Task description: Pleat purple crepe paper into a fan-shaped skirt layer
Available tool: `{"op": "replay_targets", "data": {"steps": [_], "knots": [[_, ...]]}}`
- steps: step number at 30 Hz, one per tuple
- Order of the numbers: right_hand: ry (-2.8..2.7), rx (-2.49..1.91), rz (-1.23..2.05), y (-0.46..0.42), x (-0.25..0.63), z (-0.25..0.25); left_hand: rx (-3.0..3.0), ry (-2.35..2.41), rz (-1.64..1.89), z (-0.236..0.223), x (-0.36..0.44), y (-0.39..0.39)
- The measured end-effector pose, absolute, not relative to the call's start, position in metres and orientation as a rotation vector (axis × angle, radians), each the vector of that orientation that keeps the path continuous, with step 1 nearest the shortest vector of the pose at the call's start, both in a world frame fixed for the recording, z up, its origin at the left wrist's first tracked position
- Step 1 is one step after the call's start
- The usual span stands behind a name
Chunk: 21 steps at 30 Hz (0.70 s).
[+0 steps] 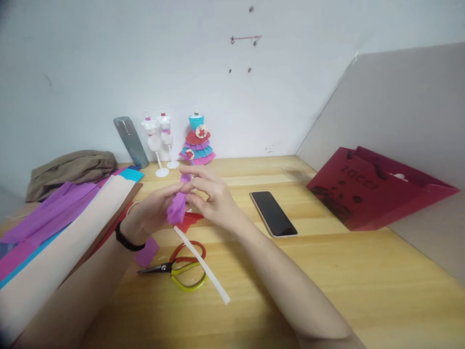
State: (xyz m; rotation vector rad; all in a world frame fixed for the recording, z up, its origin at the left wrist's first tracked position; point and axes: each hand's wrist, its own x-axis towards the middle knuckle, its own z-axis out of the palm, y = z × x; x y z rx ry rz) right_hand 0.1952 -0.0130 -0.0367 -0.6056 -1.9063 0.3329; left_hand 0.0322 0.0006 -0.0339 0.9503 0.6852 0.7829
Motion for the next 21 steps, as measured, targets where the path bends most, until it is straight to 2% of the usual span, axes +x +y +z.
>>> {"op": "replay_targets", "data": {"steps": [3, 6, 10, 12, 15, 21], "knots": [[-1.745, -0.704, 0.441, -0.013, 0.192, -0.036, 0.996, 0.781, 0.724, -0.032, 0.033, -0.002], [-1.514, -0.8, 0.687, -0.011, 0.193, -0.034, 1.263, 0.937, 0.688, -0.029, 0.033, -0.005], [-1.334, -0.806, 1.121, -0.008, 0.195, -0.034, 1.536, 1.017, 0.945, -0.023, 0.03, -0.008], [-1.315, -0.817, 1.225, -0.008, 0.194, -0.034, 1.536, 0.998, 1.055, -0.021, 0.029, -0.006], [-1.376, -0.904, 1.163, -0.009, 0.19, -0.037, 1.461, 0.928, 1.101, -0.021, 0.025, -0.002], [-1.564, -1.153, 0.698, -0.015, 0.185, -0.037, 1.324, 0.733, 0.998, -0.024, 0.024, 0.003]]}}
